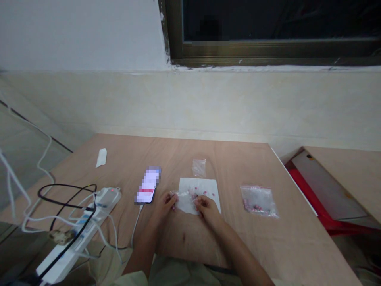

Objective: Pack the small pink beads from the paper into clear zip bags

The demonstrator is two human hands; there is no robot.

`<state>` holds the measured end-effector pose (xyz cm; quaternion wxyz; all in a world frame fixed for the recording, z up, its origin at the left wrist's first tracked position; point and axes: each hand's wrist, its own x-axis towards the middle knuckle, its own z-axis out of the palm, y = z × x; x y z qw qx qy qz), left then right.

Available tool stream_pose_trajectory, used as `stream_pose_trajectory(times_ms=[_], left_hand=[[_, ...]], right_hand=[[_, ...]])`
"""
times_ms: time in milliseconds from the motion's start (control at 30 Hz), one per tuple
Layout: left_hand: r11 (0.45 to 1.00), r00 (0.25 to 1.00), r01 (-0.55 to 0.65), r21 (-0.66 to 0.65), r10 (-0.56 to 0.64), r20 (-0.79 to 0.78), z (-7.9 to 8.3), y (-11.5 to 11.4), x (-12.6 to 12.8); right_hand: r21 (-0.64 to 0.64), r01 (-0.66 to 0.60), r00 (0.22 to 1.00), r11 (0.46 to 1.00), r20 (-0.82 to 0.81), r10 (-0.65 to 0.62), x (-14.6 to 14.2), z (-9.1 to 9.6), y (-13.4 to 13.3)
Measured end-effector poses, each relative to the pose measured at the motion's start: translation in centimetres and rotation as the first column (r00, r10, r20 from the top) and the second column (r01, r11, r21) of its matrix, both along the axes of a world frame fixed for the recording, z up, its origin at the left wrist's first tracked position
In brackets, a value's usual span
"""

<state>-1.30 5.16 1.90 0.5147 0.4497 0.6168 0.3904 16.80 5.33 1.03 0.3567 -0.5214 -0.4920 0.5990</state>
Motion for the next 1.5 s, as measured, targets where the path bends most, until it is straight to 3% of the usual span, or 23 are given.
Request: stream_pose_trajectory(times_ms=[333, 700, 1000, 1233, 1367, 1500], left_hand=[[0.999, 0.999, 0.029, -0.023, -0.029, -0.037, 1.3, -1.0, -0.6], [1.000, 0.999, -0.014, 0.018, 0.015, -0.038, 1.3, -0.9, 0.0], [0.971, 0.981, 0.142, -0.195, -0.165, -0.107, 1.6, -1.4, 0.2], [0.985, 0.989, 0.076, -0.156, -0.094, -0.117, 1.5, -0.8, 0.0], [0.965, 0.973, 0.186, -0.184, -0.206, -0.101, 1.0, -0.7, -0.1], [0.970, 0.959, 0.190, -0.149, -0.217, -0.185, 1.0, -0.6, -0.1]], right_hand=[[-0.027, -0.004, 1.000, 1.000, -0.009, 0.004, 0.2, -0.6, 0.0], [-0.043, 0.021, 0.999, 0.999, -0.035, -0.023, 0.2, -0.5, -0.3], [-0.088, 0.014, 0.996, 0.996, -0.085, -0.021, 0.3, -1.3, 0.0], [-0.084, 0.030, 0.995, 0.996, -0.093, -0.038, 0.2, -1.7, 0.2], [-0.093, 0.026, 0.995, 0.995, -0.096, -0.035, 0.2, -1.7, 0.2], [-0.084, 0.025, 0.995, 0.996, -0.093, -0.033, 0.2, -1.5, 0.2]])
